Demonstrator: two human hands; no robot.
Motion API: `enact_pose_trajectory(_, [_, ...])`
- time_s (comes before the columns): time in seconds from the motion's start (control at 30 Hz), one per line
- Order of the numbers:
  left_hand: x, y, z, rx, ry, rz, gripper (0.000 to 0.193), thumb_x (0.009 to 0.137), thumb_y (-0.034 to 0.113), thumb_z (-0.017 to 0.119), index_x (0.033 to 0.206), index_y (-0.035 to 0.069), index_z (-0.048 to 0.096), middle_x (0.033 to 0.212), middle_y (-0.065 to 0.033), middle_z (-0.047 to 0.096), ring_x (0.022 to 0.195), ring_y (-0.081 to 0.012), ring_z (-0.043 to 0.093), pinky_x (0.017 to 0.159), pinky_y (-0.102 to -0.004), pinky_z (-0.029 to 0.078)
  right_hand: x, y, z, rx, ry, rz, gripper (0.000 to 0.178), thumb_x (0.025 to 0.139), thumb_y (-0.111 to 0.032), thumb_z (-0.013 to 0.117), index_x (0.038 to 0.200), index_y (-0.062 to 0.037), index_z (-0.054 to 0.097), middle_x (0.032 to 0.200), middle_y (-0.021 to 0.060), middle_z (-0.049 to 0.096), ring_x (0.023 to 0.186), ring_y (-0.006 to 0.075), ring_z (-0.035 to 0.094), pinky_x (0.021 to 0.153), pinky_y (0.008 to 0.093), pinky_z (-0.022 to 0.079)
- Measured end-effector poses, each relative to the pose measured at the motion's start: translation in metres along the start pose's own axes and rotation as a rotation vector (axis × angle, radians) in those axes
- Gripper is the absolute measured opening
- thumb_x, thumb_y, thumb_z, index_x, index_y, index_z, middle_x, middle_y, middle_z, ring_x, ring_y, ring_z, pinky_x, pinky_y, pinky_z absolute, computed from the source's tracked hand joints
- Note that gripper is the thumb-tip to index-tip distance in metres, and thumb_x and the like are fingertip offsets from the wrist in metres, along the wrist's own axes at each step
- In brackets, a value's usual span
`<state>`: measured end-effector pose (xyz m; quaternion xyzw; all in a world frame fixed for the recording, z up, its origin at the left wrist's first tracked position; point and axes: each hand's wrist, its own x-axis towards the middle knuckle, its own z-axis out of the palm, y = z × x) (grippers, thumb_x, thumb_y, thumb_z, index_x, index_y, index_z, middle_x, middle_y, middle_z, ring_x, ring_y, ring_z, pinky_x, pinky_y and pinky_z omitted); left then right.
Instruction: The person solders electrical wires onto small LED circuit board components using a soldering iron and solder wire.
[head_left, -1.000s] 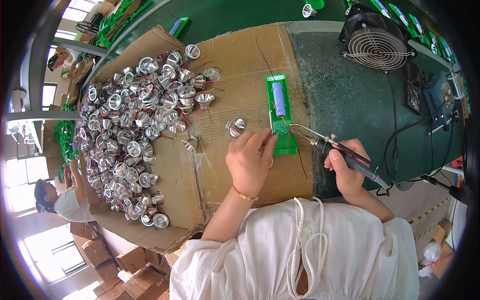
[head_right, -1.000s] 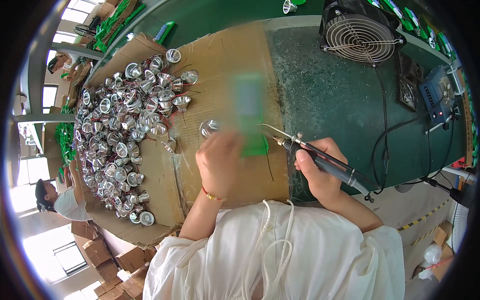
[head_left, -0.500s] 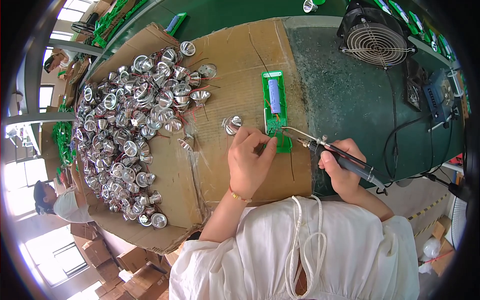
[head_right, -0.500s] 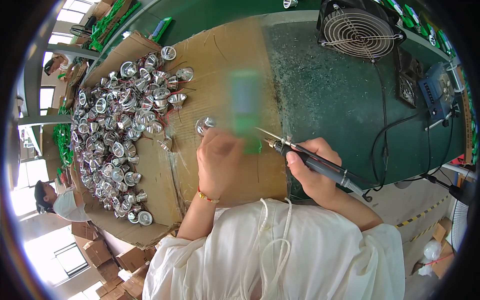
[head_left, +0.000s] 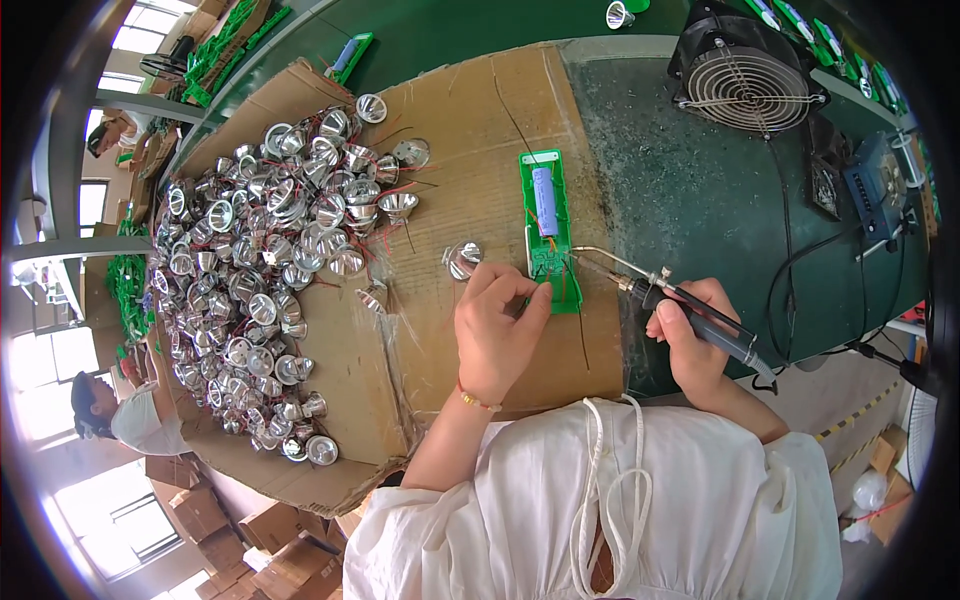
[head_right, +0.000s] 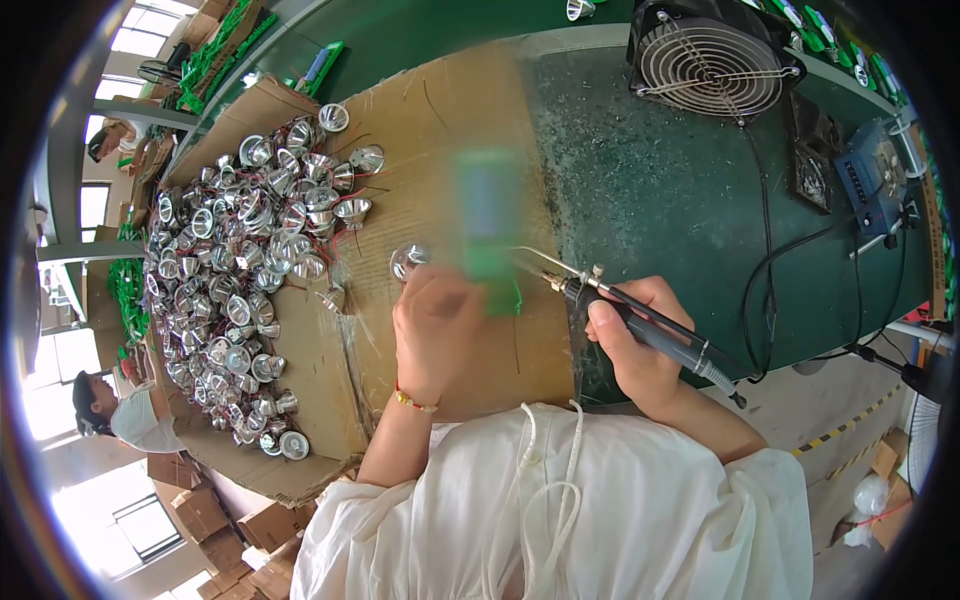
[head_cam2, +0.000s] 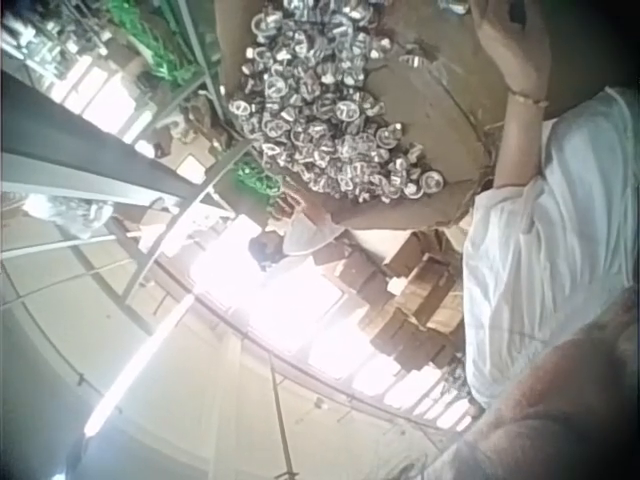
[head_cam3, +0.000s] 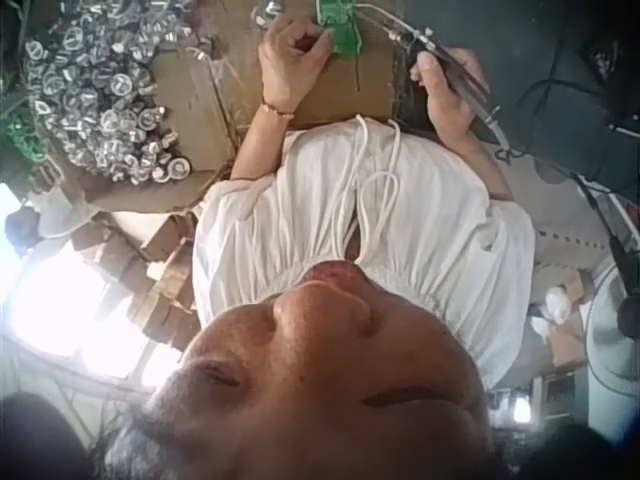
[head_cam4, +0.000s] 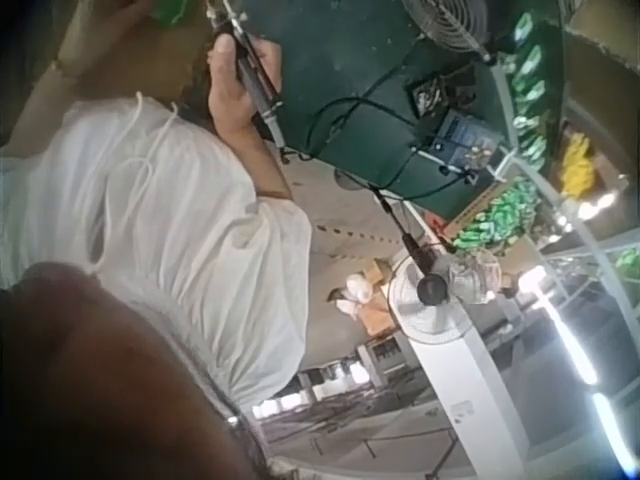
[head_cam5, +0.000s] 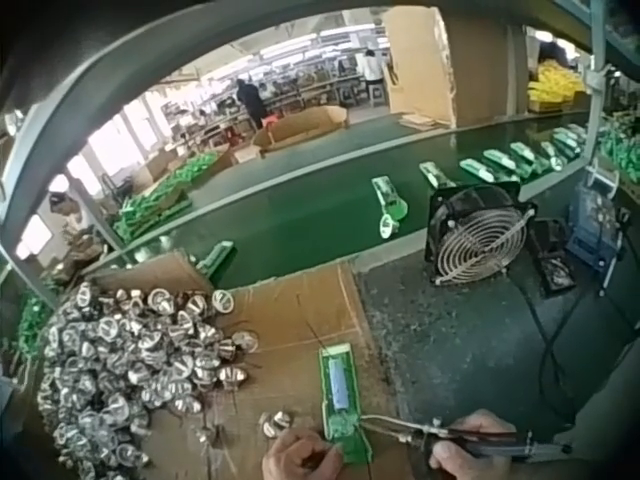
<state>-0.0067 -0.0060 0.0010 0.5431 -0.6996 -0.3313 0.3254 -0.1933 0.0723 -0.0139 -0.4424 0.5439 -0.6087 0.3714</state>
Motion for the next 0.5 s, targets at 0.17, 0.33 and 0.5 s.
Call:
enact_pose_trajectory(0.17, [0.002,0.001,0.002,0.019,-0.004,0.007,0.009,0.071,0.006,0.067,0.070,0.000,0.061,0.077,-0.0072,0.054,0.058,-0.0153,0.054,0.052,-0.0257,0.043,0.001,0.001,-0.002,0.078,0.048,0.059,0.016,0.082,-0.009,0.060,0.085,0.0026,0.049,0.068,0.0088,0.058,0.059,0.0099,0.055,0.053,0.0232,0.046])
enact_pose_trajectory(0.33, [0.003,0.001,0.000,0.064,-0.008,-0.004,0.009,0.070,0.006,0.067,0.069,0.000,0.060,0.076,-0.0072,0.054,0.058,-0.0158,0.054,0.051,-0.0260,0.043,0.006,0.004,-0.006,0.088,0.033,0.058,0.017,0.082,-0.010,0.060,0.085,0.0025,0.049,0.068,0.0085,0.058,0.059,0.0096,0.055,0.053,0.0232,0.045])
enact_pose_trajectory(0.5, [0.009,0.010,0.006,0.048,-0.046,0.024,0.008,0.070,0.005,0.067,0.069,0.000,0.060,0.075,-0.0073,0.054,0.059,-0.0164,0.054,0.051,-0.0264,0.044,0.004,0.001,-0.016,0.047,0.029,0.070,0.019,0.080,-0.011,0.062,0.087,0.0016,0.050,0.068,0.0081,0.059,0.060,0.0102,0.056,0.054,0.0224,0.045])
